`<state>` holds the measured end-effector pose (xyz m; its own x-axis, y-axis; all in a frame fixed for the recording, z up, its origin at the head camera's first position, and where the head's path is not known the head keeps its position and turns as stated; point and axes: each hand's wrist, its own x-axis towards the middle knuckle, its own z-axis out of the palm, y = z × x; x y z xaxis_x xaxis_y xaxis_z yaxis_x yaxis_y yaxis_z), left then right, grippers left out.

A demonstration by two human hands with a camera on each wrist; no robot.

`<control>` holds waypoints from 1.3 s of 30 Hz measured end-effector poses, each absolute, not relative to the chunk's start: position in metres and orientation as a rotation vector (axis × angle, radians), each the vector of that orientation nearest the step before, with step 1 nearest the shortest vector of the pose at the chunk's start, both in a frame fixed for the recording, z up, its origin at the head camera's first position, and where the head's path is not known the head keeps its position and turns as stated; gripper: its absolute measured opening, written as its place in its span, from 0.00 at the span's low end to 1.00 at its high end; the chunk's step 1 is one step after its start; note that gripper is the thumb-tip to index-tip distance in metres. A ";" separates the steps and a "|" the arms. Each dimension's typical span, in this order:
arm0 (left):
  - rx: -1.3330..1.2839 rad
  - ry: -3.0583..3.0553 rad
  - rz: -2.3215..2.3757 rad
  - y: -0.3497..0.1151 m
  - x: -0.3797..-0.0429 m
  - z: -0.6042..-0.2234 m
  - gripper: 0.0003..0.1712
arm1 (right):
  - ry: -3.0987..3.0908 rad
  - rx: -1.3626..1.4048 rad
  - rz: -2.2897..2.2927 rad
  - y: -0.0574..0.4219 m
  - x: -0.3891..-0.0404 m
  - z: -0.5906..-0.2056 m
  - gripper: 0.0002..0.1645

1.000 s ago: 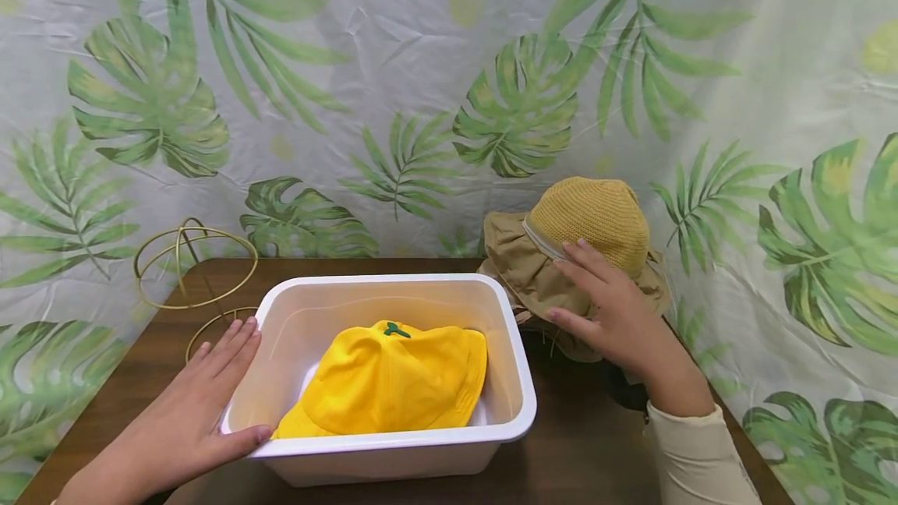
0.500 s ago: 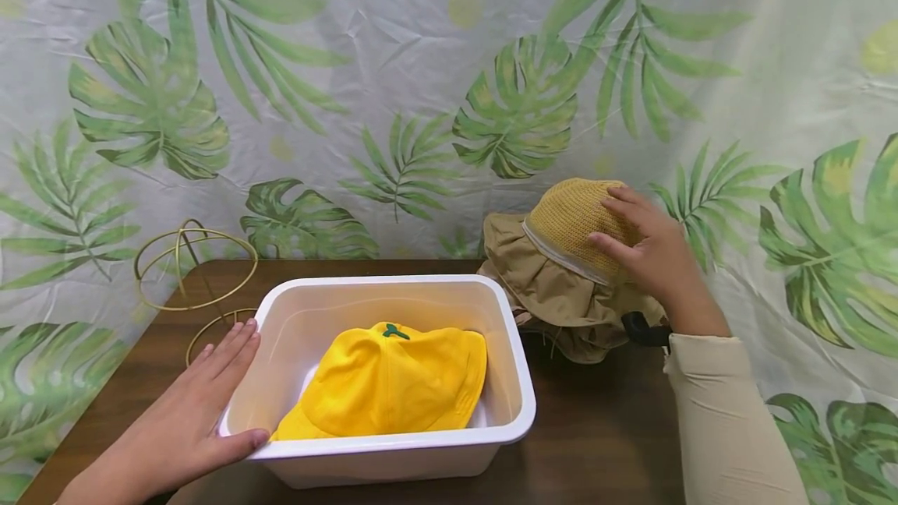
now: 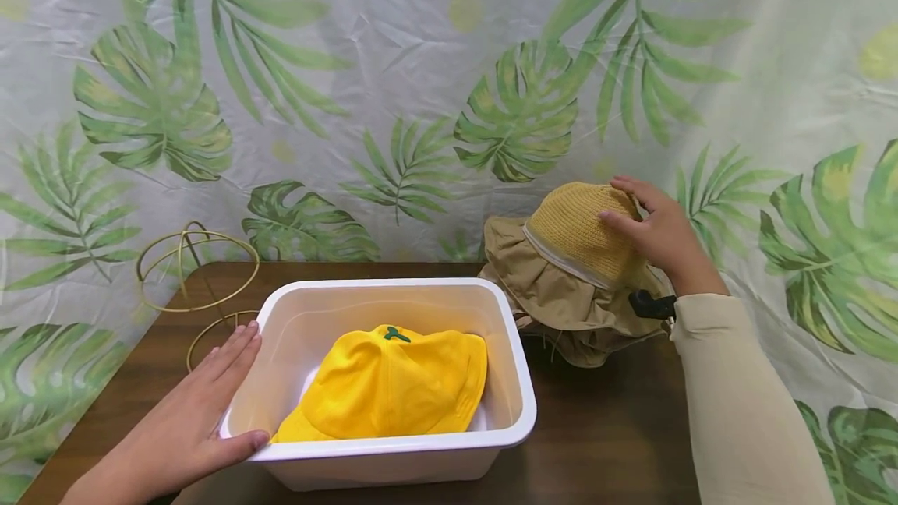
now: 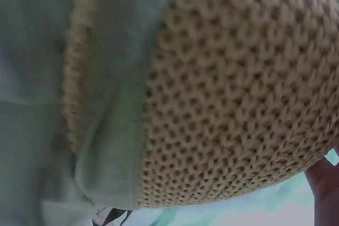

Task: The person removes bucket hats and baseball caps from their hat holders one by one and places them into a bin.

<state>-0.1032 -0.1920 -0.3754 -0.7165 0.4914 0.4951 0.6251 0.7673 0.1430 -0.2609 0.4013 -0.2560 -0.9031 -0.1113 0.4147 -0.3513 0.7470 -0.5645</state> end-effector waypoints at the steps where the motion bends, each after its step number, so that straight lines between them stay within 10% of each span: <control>1: -0.846 -2.525 -0.424 -0.192 -0.103 -0.376 0.59 | -2.608 0.349 0.958 0.403 -0.262 -0.255 0.39; 39: -0.850 -2.499 -0.479 -0.194 -0.104 -0.382 0.59 | -2.756 0.263 1.162 0.411 -0.285 -0.258 0.34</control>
